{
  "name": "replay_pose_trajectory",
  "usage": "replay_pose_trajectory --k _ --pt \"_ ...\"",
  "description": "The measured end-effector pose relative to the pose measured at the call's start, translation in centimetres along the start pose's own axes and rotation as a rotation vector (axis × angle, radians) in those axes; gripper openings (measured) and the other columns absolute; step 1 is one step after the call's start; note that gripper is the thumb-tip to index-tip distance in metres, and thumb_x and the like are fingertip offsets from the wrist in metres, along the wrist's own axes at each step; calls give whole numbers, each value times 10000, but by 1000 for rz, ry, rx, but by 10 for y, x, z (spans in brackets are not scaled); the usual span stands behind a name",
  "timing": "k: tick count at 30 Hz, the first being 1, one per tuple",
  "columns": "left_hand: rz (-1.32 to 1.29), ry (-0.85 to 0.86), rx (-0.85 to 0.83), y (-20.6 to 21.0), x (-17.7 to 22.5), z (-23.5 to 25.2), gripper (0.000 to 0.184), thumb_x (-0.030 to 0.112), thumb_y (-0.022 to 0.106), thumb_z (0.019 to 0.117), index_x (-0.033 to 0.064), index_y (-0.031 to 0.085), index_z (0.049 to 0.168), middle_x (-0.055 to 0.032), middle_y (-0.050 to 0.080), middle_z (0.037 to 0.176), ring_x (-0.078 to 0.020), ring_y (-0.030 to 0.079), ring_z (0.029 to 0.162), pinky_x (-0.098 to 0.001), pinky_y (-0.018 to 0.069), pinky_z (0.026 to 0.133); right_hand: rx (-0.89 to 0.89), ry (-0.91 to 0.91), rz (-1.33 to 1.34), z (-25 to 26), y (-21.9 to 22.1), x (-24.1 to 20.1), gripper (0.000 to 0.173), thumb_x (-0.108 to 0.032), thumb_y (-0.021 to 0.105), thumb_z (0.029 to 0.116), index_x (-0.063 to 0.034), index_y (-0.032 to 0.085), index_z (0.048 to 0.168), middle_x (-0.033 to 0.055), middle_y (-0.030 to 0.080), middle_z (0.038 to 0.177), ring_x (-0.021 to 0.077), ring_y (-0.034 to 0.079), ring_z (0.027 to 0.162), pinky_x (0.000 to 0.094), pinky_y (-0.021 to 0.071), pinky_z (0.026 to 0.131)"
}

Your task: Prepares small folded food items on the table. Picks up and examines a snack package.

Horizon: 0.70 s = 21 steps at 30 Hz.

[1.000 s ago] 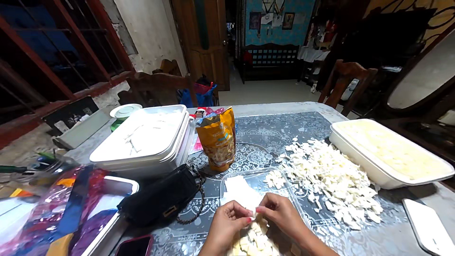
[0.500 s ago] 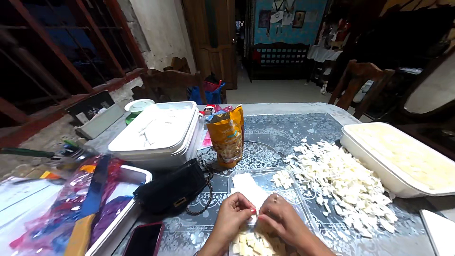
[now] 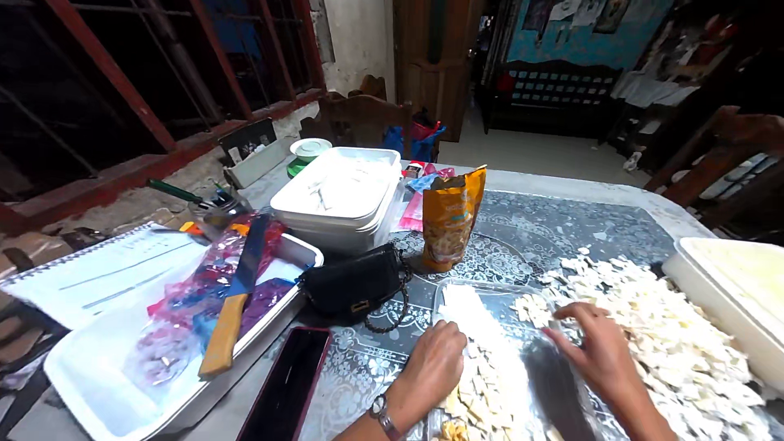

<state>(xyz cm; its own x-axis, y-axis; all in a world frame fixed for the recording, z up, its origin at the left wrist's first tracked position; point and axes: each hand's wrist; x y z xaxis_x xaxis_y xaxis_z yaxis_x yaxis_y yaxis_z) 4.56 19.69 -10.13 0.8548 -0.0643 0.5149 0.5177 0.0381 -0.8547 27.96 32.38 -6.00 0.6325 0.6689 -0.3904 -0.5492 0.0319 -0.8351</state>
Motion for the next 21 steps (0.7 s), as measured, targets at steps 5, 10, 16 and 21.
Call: replay_pose_trajectory --k 5,10,16,21 --pt "-14 16 -7 -2 -4 0 207 -8 584 932 -55 717 1083 -228 686 1063 -392 656 1065 -488 535 919 -662 -347 434 -30 20 -62 319 -217 816 841 1 746 1063 205 720 1066 405 667 1073 584 512 946" --pt "-7 16 3 -1 -5 0 203 -13 587 921 -46 721 1070 -215 690 1060 -382 659 1061 -471 537 917 -744 -448 411 -51 38 -82 379 -239 791 872 10 714 1147 227 716 1057 428 672 1052 585 504 941" --pt "-3 1 3 -3 -4 1 214 -7 581 928 -43 727 1080 -211 694 1059 -380 661 1057 -467 537 916 -749 -382 443 -44 33 -80 330 -224 777 882 0 718 1116 218 717 1018 418 676 1006 582 502 909" --pt "-6 29 48 -1 -5 1 193 -11 603 911 -46 737 1046 -213 701 1021 -380 679 1015 -477 556 888 -743 -105 838 -31 20 -67 348 -121 752 877 69 659 1153 117 670 980 121 612 884 277 500 815"
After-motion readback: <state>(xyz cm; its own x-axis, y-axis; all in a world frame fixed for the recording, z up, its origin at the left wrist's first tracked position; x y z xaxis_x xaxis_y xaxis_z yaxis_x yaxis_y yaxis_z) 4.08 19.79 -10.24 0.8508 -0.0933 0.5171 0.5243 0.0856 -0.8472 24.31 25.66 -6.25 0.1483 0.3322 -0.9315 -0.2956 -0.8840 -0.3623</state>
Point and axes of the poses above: each hand's wrist, its own z-axis towards the middle knuckle, its own y-axis out of the palm, x = y × z
